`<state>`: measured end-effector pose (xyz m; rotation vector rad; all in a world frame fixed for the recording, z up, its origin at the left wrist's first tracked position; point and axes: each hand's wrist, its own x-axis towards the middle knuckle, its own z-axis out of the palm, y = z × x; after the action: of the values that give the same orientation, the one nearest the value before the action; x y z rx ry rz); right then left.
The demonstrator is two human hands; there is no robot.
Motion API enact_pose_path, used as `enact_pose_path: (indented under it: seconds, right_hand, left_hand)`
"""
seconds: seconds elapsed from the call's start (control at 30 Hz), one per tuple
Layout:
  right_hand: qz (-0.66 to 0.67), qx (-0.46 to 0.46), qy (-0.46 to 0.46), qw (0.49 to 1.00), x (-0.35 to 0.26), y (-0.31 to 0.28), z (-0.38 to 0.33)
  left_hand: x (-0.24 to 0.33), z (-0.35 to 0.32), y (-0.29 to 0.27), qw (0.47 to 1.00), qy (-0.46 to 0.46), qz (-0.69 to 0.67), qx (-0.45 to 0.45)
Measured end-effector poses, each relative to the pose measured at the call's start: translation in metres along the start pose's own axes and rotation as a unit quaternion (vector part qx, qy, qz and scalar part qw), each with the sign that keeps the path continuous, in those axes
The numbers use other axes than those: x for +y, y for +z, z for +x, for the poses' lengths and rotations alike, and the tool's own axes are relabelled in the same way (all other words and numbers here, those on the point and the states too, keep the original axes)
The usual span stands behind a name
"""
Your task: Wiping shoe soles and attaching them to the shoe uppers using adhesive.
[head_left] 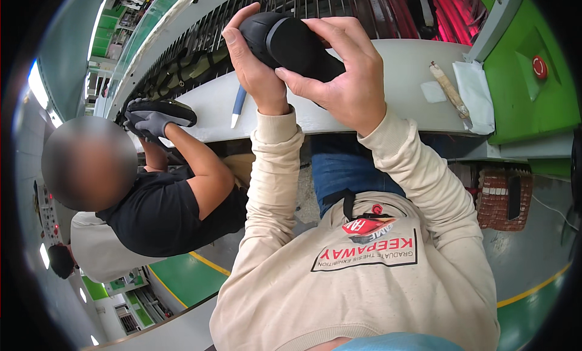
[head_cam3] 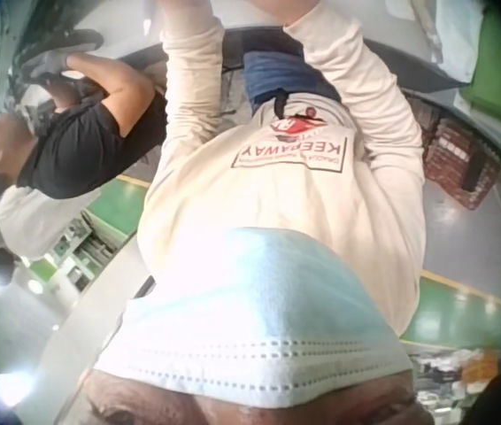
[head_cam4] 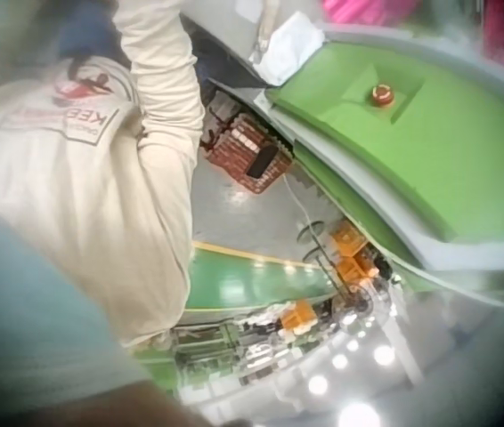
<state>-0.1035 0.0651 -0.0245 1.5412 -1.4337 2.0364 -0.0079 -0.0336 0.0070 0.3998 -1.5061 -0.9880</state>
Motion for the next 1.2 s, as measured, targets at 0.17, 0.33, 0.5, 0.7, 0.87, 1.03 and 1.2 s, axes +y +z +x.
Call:
enact_pose_path:
  seconds: [0.17, 0.33, 0.5, 0.7, 0.87, 1.03, 1.2]
  right_hand:
    - [-0.003, 0.026, -0.011, 1.0, 0.004, 0.008, 0.0]
    - [-0.006, 0.02, -0.015, 1.0, 0.005, 0.008, 0.001]
    - [0.0, 0.011, -0.013, 1.0, 0.0, 0.008, 0.001]
    - [-0.013, -0.053, -0.025, 0.998, -0.013, 0.007, -0.012]
    - [-0.04, -0.146, -0.038, 0.988, -0.018, 0.008, -0.03]
    - [-0.06, -0.259, -0.019, 0.964, -0.018, 0.013, -0.049]
    - [-0.046, -0.315, 0.001, 0.948, -0.017, 0.012, -0.066]
  left_hand:
    - [-0.001, -0.001, -0.002, 1.0, -0.008, -0.002, 0.018]
    - [-0.005, 0.0, -0.004, 1.0, 0.001, 0.005, 0.016]
    - [-0.007, 0.0, -0.015, 0.998, 0.028, 0.05, 0.024]
    - [0.009, -0.025, -0.053, 0.994, -0.006, 0.036, -0.107]
    - [-0.024, -0.066, -0.072, 0.995, -0.04, -0.072, -0.05]
    - [-0.053, -0.123, -0.086, 0.995, -0.062, -0.067, 0.029]
    - [-0.067, -0.158, -0.095, 0.991, -0.081, -0.072, 0.078]
